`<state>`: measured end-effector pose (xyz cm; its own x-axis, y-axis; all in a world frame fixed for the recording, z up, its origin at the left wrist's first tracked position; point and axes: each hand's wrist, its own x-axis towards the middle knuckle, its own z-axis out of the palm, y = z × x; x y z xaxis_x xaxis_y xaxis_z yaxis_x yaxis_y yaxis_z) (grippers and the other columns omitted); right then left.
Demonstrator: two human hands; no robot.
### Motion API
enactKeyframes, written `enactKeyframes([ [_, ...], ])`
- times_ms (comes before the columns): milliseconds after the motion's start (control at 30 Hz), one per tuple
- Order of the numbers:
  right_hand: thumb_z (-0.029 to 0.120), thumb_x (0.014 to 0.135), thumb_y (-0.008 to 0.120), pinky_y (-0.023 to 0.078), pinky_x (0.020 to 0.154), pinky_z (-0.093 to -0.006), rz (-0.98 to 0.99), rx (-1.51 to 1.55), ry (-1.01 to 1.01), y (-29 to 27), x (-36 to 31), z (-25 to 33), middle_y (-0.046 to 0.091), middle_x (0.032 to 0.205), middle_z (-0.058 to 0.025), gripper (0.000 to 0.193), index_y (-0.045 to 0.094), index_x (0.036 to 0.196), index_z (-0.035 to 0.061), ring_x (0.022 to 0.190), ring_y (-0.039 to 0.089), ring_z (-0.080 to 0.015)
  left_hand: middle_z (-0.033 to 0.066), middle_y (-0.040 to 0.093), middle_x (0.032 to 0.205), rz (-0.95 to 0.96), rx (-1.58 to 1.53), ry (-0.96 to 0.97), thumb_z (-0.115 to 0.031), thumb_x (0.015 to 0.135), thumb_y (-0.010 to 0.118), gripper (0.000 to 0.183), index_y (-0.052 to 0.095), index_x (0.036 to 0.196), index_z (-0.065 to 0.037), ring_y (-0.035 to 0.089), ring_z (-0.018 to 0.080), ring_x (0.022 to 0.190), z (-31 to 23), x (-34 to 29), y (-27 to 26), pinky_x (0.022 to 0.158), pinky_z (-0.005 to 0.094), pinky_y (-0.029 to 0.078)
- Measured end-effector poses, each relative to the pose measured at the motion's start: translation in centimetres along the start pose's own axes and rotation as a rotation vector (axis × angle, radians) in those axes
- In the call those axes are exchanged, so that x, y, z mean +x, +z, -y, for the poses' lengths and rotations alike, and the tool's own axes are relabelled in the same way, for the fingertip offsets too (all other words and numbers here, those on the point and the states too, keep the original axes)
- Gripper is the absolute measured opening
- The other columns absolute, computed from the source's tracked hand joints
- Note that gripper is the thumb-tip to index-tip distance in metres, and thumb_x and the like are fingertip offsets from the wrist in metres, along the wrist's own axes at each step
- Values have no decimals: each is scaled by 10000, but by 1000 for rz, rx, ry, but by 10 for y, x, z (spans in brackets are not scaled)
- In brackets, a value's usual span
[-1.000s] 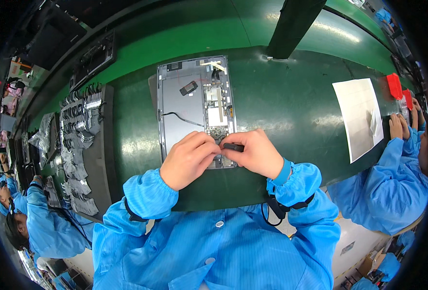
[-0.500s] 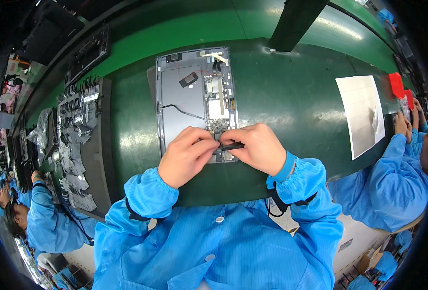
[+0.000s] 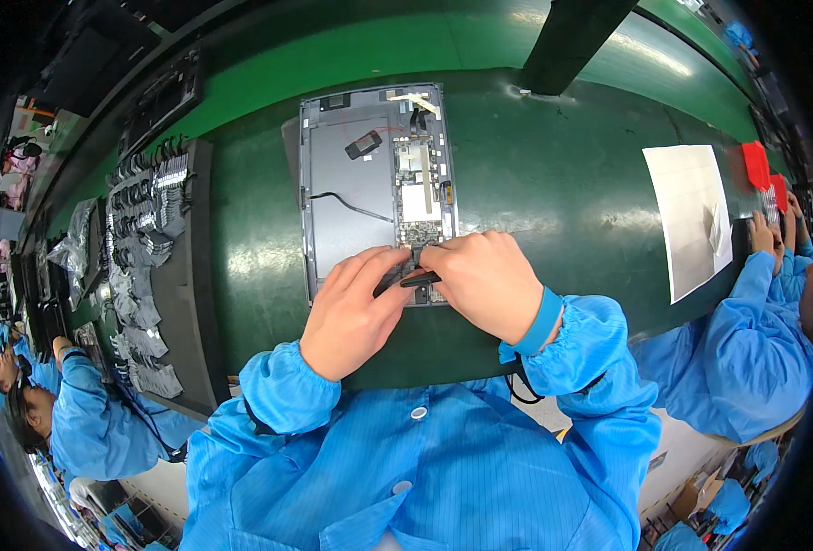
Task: Connecting ribbon cables and internal components within a tablet casing on an assembly line.
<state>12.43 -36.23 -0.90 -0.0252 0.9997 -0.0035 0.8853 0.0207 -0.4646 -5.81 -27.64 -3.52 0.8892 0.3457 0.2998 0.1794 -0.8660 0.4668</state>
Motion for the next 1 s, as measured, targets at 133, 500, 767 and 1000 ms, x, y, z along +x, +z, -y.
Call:
enactKeyframes([
  [133, 100, 709, 715, 521, 615, -402, -54, 109, -16, 4, 0, -10, 674, 764, -100, 174, 665, 876, 96, 698, 653, -310, 82, 565, 1209, 9, -2, -25, -14, 691, 685, 331, 663, 1016, -75, 541, 279, 1130, -1, -3, 1, 892, 388, 460],
  [500, 67, 703, 721, 519, 619, -373, -32, 304, -13, 9, -1, -22, 663, 762, -101, 229, 631, 913, 76, 696, 651, -304, 66, 536, 1234, 37, -10, -77, 6, 684, 660, 540, 583, 1211, -88, 521, 273, 1164, -3, -4, 3, 929, 391, 448],
  [767, 26, 715, 703, 495, 582, -341, -79, 419, 59, 10, -3, -20, 628, 710, -99, 217, 618, 913, 56, 631, 629, -278, 68, 524, 1261, 16, 48, -111, 14, 682, 648, 550, 585, 1219, -84, 512, 275, 1187, -10, -8, 9, 948, 396, 458],
  [1000, -19, 755, 669, 361, 473, -294, -256, 531, 286, 9, -21, -30, 509, 580, -97, 156, 626, 897, 29, 465, 445, -161, 73, 516, 1277, 7, 157, -133, 33, 659, 640, 544, 617, 1184, -106, 514, 287, 1178, -15, -6, 10, 941, 421, 443],
])
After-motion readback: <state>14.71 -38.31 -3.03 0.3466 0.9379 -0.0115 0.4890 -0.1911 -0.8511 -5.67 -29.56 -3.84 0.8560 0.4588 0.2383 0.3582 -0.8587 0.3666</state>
